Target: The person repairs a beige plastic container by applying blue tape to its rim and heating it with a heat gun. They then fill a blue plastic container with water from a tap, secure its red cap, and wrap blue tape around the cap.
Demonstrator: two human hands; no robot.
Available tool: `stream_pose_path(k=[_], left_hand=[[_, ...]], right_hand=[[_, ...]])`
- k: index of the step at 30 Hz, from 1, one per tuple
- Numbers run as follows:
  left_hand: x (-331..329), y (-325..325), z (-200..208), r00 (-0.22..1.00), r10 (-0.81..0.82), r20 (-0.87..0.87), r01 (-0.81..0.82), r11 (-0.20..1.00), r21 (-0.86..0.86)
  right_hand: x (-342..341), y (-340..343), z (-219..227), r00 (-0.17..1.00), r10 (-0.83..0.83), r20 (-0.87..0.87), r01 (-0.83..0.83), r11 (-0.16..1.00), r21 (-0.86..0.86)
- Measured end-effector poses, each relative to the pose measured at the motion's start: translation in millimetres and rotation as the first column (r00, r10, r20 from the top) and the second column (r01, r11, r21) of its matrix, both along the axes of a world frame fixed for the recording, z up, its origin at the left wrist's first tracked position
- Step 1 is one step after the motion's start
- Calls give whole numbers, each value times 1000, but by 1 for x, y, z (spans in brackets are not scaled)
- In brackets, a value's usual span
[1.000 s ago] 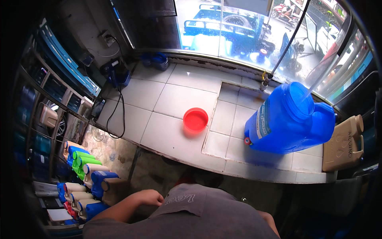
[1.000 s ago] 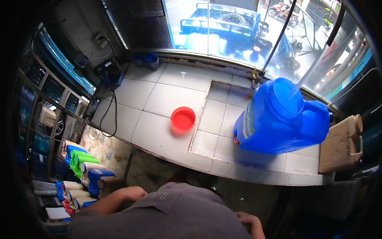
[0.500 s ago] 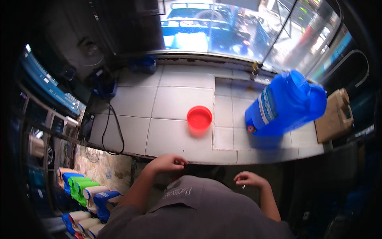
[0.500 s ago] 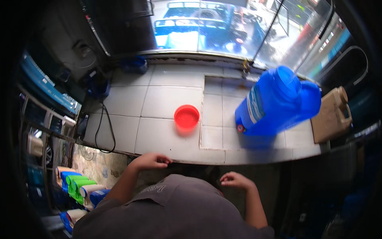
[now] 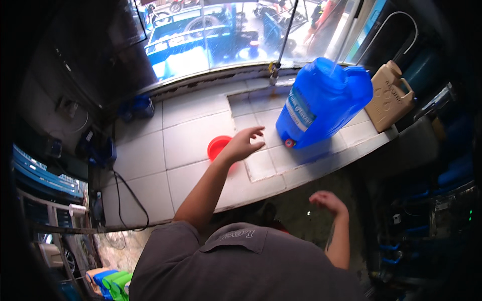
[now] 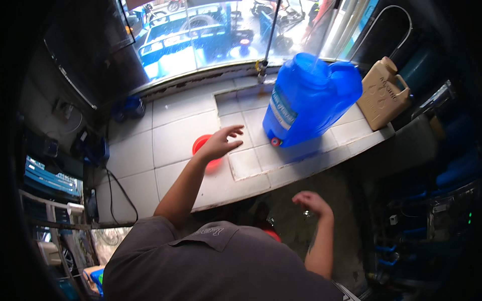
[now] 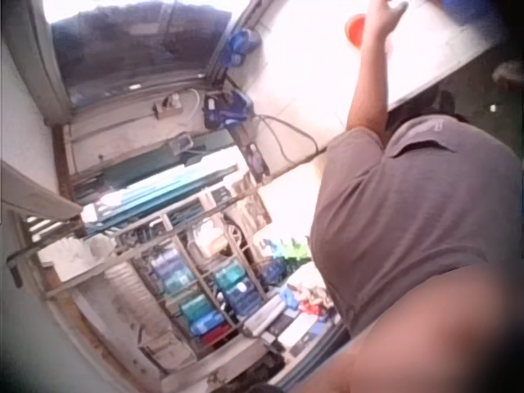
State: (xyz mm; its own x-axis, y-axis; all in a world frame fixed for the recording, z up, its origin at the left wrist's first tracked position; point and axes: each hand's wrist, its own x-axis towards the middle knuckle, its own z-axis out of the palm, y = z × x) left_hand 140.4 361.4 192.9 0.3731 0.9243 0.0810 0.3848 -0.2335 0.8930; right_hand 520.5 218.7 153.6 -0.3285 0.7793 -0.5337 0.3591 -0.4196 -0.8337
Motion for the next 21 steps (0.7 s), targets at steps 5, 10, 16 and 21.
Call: stream_pose_path(k=[5, 10, 16, 21], left_hand=[[34, 137, -14, 989, 149, -15, -146, 979, 142], [70, 249, -20, 932, 349, -101, -315, 915, 251], [89, 340, -29, 868, 442, -224, -409, 895, 179], [95, 362, -34, 864, 449, -229, -389, 883, 264]], right_hand=[[93, -138, -37, 946, -206, 251, 266, 935, -233], [86, -246, -60, 820, -514, 251, 571, 757, -317], [57, -299, -74, 495, -843, 211, 857, 433, -279], [92, -259, -66, 511, -790, 339, 859, 462, -219]])
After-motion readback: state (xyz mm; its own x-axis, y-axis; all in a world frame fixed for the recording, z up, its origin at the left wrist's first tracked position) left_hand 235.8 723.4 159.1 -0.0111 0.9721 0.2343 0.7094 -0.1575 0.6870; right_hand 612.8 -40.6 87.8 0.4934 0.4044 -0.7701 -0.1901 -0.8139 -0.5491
